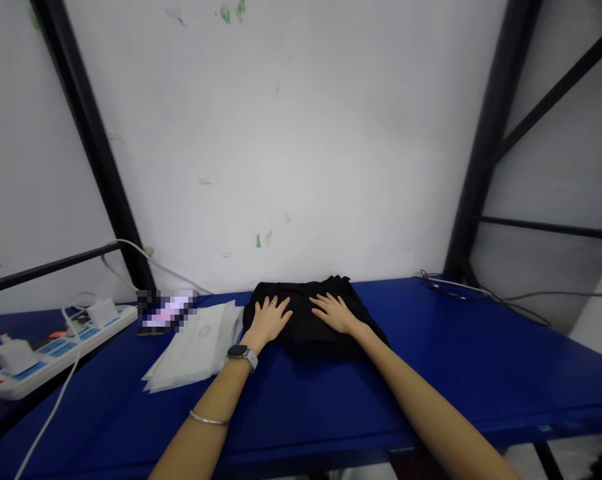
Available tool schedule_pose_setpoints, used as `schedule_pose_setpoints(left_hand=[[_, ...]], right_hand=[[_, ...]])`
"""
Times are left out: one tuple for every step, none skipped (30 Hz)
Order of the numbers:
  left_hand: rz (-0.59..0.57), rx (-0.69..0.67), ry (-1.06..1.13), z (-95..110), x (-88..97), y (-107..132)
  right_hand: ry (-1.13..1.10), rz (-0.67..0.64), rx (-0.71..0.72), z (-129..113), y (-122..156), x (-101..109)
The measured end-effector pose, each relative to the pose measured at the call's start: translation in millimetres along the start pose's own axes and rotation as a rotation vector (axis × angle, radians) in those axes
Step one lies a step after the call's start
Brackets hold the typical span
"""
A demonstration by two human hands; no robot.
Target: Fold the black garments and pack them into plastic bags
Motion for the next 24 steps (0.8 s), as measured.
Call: schedule_pose_setpoints(left_hand=[[0.000, -0.001, -0.002, 0.1, 0.3, 0.1], [-0.003, 0.000, -0.002, 0.1, 0.4, 0.1], [-0.007, 0.001, -0.002, 0.1, 0.4, 0.2], [-0.010, 0.002, -0.003, 0.1, 0.6, 0.2], [-0.013, 0.001, -0.004, 0.2, 0.7, 0.3], [-0.016, -0.001, -0.005, 0.3, 0.8, 0.4], [-0.019, -0.004, -0.007, 0.4, 0.8, 0.6], [-0.023, -0.005, -0.007, 0.4, 0.7, 0.8], [-0.028, -0.006, -0.004, 0.4, 0.6, 1.0], [-0.035, -0.006, 0.001, 0.2, 0.3, 1.2], [-0.041, -0.007, 0.006, 0.0, 0.1, 1.3], [-0.046, -0.008, 0.012, -0.1, 0.1, 1.2], [-0.053, -0.010, 0.017, -0.2, -0.1, 1.0], [-0.061, -0.011, 0.021, -0.3, -0.3, 0.6], [-0.067, -0.011, 0.023, -0.5, -0.5, 0.0], [-0.073, -0.008, 0.024, -0.7, -0.7, -0.8], [-0.076, -0.004, 0.023, -1.1, -0.8, -1.7], [-0.077, 0.000, 0.022, -1.4, -1.0, -2.7], [-0.076, 0.004, 0.019, -1.8, -1.2, -3.6], [-0.073, 0.006, 0.016, -2.0, -1.4, -4.5], [-0.069, 0.006, 0.013, -2.2, -1.7, -5.2], [-0.064, 0.004, 0.011, -2.4, -2.0, -5.7], [-0.060, 0.003, 0.010, -2.6, -2.2, -6.0], [-0.055, 0.002, 0.011, -2.8, -2.4, -6.2]], right_hand=[[-0.001, -0.002, 0.001, 0.0, 0.0, -0.1], [-0.001, -0.004, 0.002, 0.0, 0.0, -0.2], [-0.001, -0.004, 0.003, -0.1, 0.2, 0.0], [0.000, -0.003, 0.005, -0.2, 0.4, 0.2], [0.002, 0.000, 0.005, -0.3, 0.8, 0.6], [0.003, 0.001, 0.004, -0.4, 1.2, 0.9], [0.003, 0.000, 0.003, -0.5, 1.6, 1.1], [0.004, -0.005, 0.001, -0.6, 2.0, 1.0], [0.005, -0.011, 0.001, -0.9, 2.4, 0.9], [0.009, -0.016, 0.000, -1.2, 2.7, 0.6], [0.015, -0.018, 0.001, -1.6, 2.8, 0.6], [0.022, -0.018, 0.001, -1.9, 2.8, 0.5], [0.029, -0.018, 0.001, -2.0, 2.5, 0.5], [0.033, -0.017, 0.000, -2.0, 1.9, 0.4], [0.035, -0.016, 0.001, -1.9, 1.0, 0.2], [0.037, -0.017, 0.002, -1.5, -0.2, -0.1], [0.040, -0.018, 0.004, -1.0, -1.7, -0.5], [0.045, -0.020, 0.007, -0.3, -3.4, -1.1], [0.048, -0.022, 0.010, 0.5, -5.3, -1.8], [0.051, -0.026, 0.013, 1.5, -7.2, -2.6], [0.054, -0.027, 0.014, 2.4, -8.9, -3.3], [0.056, -0.026, 0.016, 3.2, -10.4, -3.8], [0.058, -0.022, 0.020, 3.6, -11.6, -4.2], [0.060, -0.018, 0.022, 3.9, -12.5, -4.3]])
Point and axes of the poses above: each hand's wrist, its own y-axis away from the middle knuckle, its own x-axis out of the back of the hand, z = x × y, the point moved 6 cm from there along -y, towards the middle knuckle
